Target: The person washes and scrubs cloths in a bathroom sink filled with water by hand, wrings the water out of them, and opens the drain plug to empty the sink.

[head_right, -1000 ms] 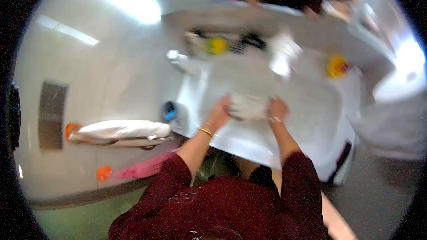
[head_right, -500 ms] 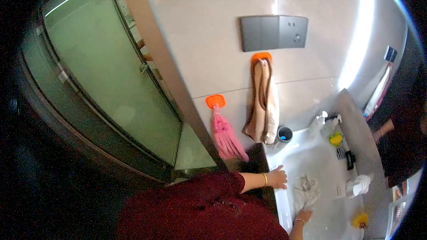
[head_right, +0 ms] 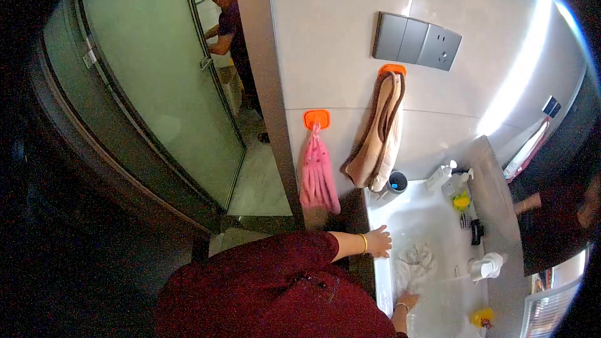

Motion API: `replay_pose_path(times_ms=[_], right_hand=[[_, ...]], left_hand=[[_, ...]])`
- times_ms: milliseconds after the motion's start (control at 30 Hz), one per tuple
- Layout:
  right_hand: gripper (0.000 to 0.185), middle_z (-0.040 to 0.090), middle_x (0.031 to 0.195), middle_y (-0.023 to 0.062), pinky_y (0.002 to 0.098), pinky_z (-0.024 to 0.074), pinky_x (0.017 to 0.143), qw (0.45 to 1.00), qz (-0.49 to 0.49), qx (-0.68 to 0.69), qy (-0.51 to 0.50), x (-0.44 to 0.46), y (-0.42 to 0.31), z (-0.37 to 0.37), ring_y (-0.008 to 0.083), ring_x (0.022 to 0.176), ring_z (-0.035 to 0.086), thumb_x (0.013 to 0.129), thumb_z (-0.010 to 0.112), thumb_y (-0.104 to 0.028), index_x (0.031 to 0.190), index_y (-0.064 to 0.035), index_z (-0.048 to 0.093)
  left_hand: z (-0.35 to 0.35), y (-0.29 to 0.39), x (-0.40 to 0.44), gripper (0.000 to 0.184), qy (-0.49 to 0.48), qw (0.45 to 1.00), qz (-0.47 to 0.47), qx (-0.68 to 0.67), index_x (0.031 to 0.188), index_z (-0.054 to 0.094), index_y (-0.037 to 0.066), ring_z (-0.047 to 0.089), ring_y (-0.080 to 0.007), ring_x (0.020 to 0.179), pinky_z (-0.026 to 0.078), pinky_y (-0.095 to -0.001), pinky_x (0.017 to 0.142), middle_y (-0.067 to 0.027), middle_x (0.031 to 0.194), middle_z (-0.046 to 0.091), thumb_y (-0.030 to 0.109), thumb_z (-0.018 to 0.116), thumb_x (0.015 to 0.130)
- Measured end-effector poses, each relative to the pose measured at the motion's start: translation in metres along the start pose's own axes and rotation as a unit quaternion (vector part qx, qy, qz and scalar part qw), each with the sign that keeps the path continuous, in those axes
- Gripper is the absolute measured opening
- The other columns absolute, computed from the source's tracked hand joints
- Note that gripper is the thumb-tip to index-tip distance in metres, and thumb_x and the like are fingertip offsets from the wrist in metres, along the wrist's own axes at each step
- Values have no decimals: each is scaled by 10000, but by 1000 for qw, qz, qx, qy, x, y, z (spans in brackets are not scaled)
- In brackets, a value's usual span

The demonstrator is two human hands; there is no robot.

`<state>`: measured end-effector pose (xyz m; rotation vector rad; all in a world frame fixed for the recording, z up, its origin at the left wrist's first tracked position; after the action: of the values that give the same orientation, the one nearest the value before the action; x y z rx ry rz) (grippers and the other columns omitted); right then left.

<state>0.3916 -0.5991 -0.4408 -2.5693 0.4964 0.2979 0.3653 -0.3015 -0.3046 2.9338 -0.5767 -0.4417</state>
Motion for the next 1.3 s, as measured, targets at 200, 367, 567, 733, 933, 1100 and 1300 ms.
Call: replay_pose_path(times_ms=[200,367,567,733,933,1100,1300], right_hand=[[678,543,1099,285,434,415,886,986,-105,-132,18,66,64,42,395,1010,537,780,577,-454,1174,79,436],[637,547,1106,275,426,423,896,971,-137,-194,-7,77,55,62,394,1049,525,732,605,-402,1163,50,478],[522,559,1106,203,435,429,890,995,-69,-75,-8,78,44,31,316,1038,536,791,562,-354,1167,3,504],[432,571,1112,126,450,439,878,853,-15,519,-51,97,58,70,244,1020,551,841,535,-327,1166,-44,531],[417,646,834,104,354,459,635,891,-30,452,-24,-8,-140,-63,200,729,579,770,626,-391,916,-1,622],[513,639,887,189,403,448,791,899,-243,363,42,-81,-222,-133,323,850,601,773,556,-512,910,-24,637],[284,649,789,58,390,406,716,963,-182,-30,197,0,-106,-82,245,708,556,797,551,-425,753,-166,656]], left_hand=[[4,0,2,551,11,1000,-16,-8,1083,597,85,403,-278,1194,148,-528,1044,-98,1143,550,547,394,860],[13,-4,10,569,-25,999,-17,-34,1138,583,115,332,-284,1259,98,-513,1061,-123,1229,503,564,424,828],[-7,-1,4,547,-42,998,-34,-15,1117,589,93,419,-280,1172,209,-483,1009,-128,1169,538,529,470,809],[40,-26,62,529,4,996,-55,-75,1099,583,76,552,-303,1009,384,-458,880,-117,1051,611,499,521,788],[6,6,74,869,-88,547,-167,-815,1420,134,272,126,-445,1303,304,-625,940,-90,1454,141,537,622,752],[92,3,161,612,-164,353,-46,-920,1262,411,80,417,-279,1188,343,-449,998,-127,1252,453,539,433,857],[29,53,145,504,-138,420,-178,-879,1259,443,70,404,-300,1200,296,-477,1028,-138,1265,456,413,466,890]])
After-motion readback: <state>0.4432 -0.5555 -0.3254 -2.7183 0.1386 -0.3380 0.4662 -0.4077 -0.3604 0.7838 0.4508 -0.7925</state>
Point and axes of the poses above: each hand's wrist, its own x-axis towards the middle knuckle, its own z-axis out of the palm, y = z × x, the point moved 6 cm from there along x, towards the middle knuckle
